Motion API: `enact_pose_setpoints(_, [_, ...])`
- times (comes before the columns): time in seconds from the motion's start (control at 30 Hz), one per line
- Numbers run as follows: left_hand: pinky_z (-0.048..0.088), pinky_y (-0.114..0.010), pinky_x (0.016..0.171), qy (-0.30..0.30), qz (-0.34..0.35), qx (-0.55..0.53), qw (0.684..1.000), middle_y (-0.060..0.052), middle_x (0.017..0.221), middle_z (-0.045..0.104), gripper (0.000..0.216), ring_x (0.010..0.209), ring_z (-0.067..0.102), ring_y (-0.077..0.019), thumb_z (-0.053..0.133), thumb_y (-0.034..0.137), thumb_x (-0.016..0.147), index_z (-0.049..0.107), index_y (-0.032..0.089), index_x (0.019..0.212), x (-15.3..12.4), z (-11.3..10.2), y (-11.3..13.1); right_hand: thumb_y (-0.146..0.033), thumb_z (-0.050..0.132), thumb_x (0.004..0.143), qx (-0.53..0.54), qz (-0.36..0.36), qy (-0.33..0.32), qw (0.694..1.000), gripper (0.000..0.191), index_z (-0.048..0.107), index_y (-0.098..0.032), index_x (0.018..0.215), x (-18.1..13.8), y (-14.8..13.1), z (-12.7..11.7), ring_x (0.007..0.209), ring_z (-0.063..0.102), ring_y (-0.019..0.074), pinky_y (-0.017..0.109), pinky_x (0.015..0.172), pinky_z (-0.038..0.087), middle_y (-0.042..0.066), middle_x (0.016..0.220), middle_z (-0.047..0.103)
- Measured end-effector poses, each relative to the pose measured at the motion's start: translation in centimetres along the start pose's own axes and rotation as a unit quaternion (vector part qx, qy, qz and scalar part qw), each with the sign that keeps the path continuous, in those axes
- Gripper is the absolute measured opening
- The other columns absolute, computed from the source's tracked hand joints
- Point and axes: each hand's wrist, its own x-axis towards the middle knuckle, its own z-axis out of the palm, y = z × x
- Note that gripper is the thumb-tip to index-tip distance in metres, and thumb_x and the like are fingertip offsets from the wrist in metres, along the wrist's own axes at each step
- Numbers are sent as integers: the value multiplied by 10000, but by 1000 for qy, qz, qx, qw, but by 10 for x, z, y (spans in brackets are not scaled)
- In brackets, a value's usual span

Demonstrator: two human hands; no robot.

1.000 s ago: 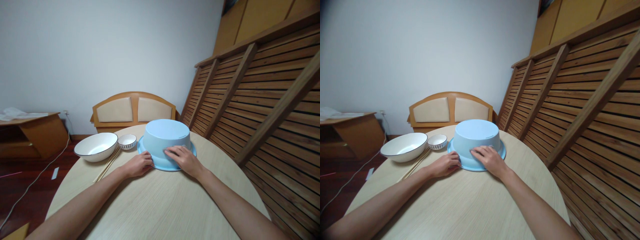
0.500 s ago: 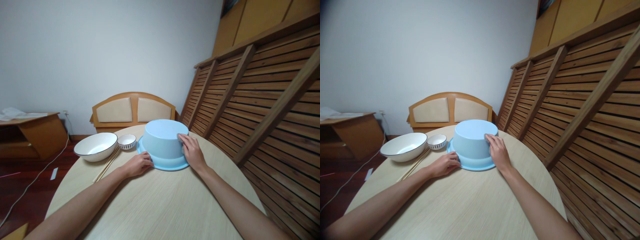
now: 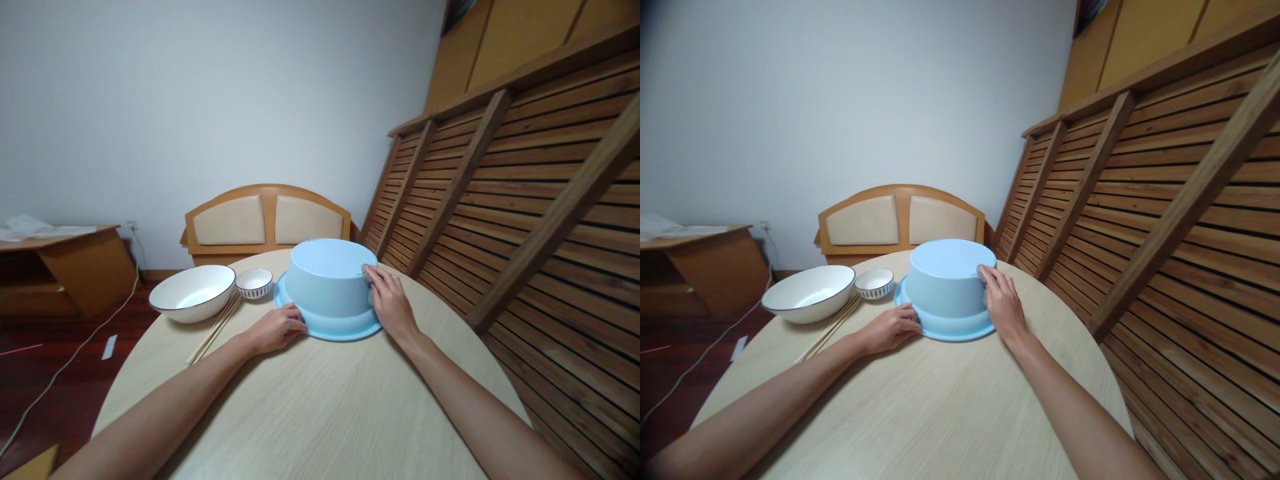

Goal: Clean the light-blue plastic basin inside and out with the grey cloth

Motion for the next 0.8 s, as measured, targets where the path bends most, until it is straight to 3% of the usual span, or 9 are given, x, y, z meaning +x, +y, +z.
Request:
enact_pose_setpoints(0.13, [478, -357, 1002, -2, 0, 2, 1000, -62, 876, 652, 279, 880, 600, -182, 487, 214, 1042, 765, 215, 1022, 0, 0, 0, -105, 405, 1016, -3, -93, -44, 995, 558, 453, -268, 1547, -5, -23, 0, 1228, 548, 281, 482, 1051, 488, 118, 1382, 608])
enact_pose_setpoints(0.33, [458, -392, 1058, 5, 1, 11, 1000, -54, 841, 650, 307, 821, 604, -166, 473, 249, 1058, 776, 220, 1023, -1, 0, 0, -98, 522, 1000, -65, -223, -175, 957, 416, 603, -238, 1384, -12, -66, 4, 1195, 568, 264, 430, 985, 494, 87, 1381, 647])
enact_pose_setpoints(0.57, [442, -414, 1104, 20, 1, -3, 1000, -48, 844, 686, 313, 791, 625, -149, 478, 288, 1066, 782, 223, 1037, -1, 3, -2, -162, 590, 1011, -47, -256, -243, 934, 274, 655, -191, 1275, -16, -94, 17, 1123, 618, 230, 379, 894, 515, 89, 1287, 690])
enact_pose_setpoints(0.8, [426, -421, 1135, 22, -20, -34, 999, -44, 880, 731, 235, 852, 671, -155, 541, 270, 1037, 756, 203, 968, -2, 5, -7, -184, 592, 1018, 22, -272, -306, 912, 233, 702, -222, 1220, -9, -83, 6, 1093, 618, 214, 370, 865, 499, 64, 1220, 729])
